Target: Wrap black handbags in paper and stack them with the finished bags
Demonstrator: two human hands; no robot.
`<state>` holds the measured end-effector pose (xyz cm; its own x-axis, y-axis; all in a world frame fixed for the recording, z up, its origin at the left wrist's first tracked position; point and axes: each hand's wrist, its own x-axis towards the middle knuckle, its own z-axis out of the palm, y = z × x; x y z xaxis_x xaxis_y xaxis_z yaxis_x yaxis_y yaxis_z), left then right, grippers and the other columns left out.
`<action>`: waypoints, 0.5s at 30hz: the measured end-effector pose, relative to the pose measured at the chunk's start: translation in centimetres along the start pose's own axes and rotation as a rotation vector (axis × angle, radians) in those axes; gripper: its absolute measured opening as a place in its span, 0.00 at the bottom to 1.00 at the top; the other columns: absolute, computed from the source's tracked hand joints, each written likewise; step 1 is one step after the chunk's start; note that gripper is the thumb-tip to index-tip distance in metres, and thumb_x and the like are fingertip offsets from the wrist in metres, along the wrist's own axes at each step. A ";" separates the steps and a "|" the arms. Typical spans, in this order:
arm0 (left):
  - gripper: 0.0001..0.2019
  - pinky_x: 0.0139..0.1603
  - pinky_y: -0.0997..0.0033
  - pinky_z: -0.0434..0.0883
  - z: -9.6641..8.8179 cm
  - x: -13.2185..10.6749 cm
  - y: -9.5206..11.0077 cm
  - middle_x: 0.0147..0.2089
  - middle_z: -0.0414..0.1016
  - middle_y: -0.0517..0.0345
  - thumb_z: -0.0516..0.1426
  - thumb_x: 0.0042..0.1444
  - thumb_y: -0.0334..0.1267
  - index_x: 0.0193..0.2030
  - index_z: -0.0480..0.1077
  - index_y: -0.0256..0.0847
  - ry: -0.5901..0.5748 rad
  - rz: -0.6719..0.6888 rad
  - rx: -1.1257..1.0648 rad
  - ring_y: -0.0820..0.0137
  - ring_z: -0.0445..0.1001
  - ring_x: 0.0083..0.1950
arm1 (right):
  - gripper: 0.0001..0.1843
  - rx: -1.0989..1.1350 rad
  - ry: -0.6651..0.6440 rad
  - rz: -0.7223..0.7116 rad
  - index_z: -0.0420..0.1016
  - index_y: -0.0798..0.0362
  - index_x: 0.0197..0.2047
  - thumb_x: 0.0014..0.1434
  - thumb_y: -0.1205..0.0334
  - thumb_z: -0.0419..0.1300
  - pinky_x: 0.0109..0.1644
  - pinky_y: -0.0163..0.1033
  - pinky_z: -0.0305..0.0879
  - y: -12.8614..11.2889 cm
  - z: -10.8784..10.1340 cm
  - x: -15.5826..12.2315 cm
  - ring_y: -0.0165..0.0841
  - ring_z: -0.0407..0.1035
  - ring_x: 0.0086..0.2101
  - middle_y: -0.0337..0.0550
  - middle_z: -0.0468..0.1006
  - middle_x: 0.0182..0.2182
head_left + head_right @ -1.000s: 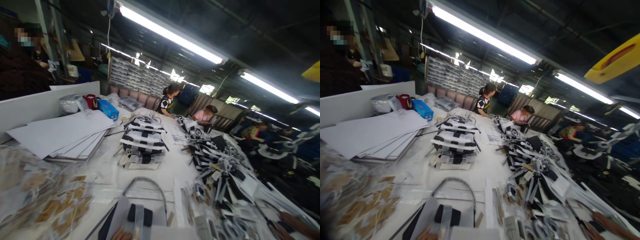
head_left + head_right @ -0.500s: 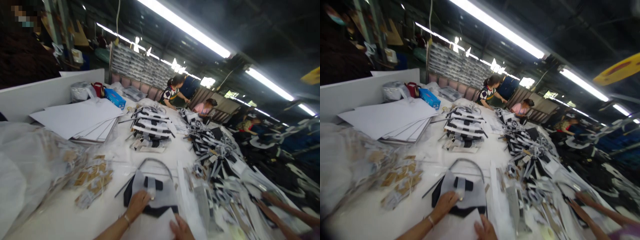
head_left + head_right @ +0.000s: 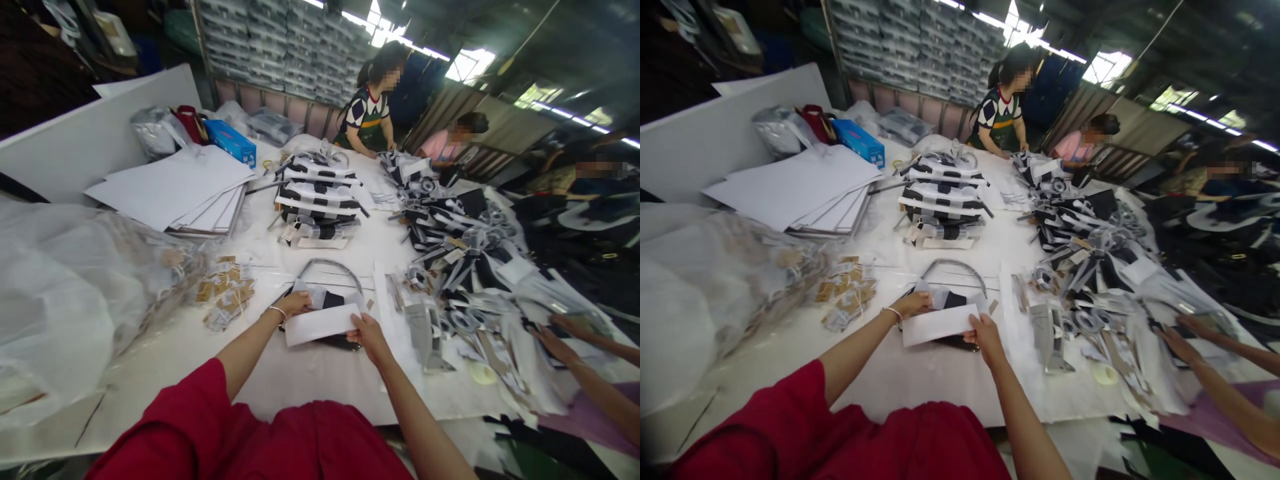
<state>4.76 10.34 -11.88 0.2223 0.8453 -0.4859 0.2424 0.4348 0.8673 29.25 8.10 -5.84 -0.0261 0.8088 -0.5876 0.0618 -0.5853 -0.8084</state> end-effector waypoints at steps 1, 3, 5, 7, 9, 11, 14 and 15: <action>0.03 0.37 0.70 0.69 -0.3 0.3 0.2 0.29 0.72 0.57 0.52 0.54 0.36 0.32 0.64 0.40 -0.001 -0.018 0.037 0.67 0.74 0.34 | 0.12 0.004 0.045 0.013 0.68 0.55 0.38 0.55 0.57 0.63 0.24 0.34 0.72 0.2 -0.2 0.6 0.28 0.70 0.19 0.37 0.75 0.21; 0.03 0.36 0.70 0.68 -0.7 0.9 0.6 0.28 0.71 0.58 0.52 0.54 0.35 0.32 0.65 0.40 0.000 -0.047 0.134 0.66 0.74 0.33 | 0.10 -0.006 0.122 0.042 0.67 0.54 0.38 0.55 0.59 0.61 0.25 0.36 0.73 0.7 -0.4 1.5 0.30 0.71 0.19 0.36 0.75 0.20; 0.02 0.37 0.69 0.67 -0.9 1.6 1.2 0.28 0.70 0.57 0.52 0.53 0.33 0.31 0.65 0.39 0.000 -0.059 0.255 0.65 0.73 0.34 | 0.11 -0.036 0.192 0.057 0.66 0.53 0.40 0.55 0.59 0.60 0.25 0.38 0.74 1.3 -0.4 2.0 0.33 0.72 0.19 0.35 0.74 0.18; 0.03 0.42 0.68 0.66 -0.6 2.4 2.0 0.29 0.71 0.55 0.53 0.53 0.30 0.30 0.66 0.38 -0.003 -0.055 0.382 0.63 0.73 0.37 | 0.13 -0.074 0.245 0.053 0.65 0.54 0.43 0.56 0.58 0.59 0.25 0.39 0.73 1.9 -0.3 2.0 0.35 0.73 0.19 0.35 0.73 0.18; 0.04 0.46 0.65 0.65 0.1 2.9 2.6 0.34 0.73 0.50 0.52 0.54 0.28 0.33 0.68 0.37 0.002 -0.043 0.499 0.60 0.74 0.42 | 0.18 -0.138 0.276 0.058 0.64 0.55 0.49 0.57 0.57 0.58 0.24 0.40 0.72 2.2 0.0 1.8 0.36 0.73 0.20 0.37 0.74 0.19; 0.09 0.49 0.62 0.65 1.2 3.0 2.8 0.38 0.75 0.44 0.49 0.58 0.26 0.40 0.69 0.35 0.021 -0.037 0.596 0.58 0.74 0.45 | 0.22 -0.285 0.285 0.061 0.62 0.56 0.53 0.58 0.56 0.57 0.24 0.41 0.70 2.3 0.2 1.4 0.38 0.73 0.20 0.40 0.76 0.21; 0.14 0.49 0.57 0.66 2.5 2.5 2.5 0.43 0.75 0.37 0.44 0.62 0.27 0.51 0.65 0.32 0.053 -0.034 0.696 0.55 0.74 0.47 | 0.24 -0.714 0.323 -0.074 0.63 0.57 0.56 0.59 0.56 0.57 0.32 0.45 0.71 1.9 0.4 0.6 0.42 0.76 0.28 0.51 0.80 0.32; 0.15 0.49 0.55 0.66 2.8 2.3 2.3 0.43 0.75 0.36 0.43 0.63 0.28 0.53 0.64 0.31 0.062 -0.032 0.718 0.54 0.75 0.47 | 0.26 -0.876 0.346 -0.156 0.62 0.56 0.58 0.58 0.57 0.58 0.36 0.47 0.71 1.6 0.3 0.3 0.44 0.76 0.33 0.55 0.80 0.38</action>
<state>8.51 12.41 -11.28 0.1557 0.8608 -0.4846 0.8137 0.1663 0.5569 28.99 7.40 -7.36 0.1905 0.9284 -0.3190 0.8114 -0.3318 -0.4812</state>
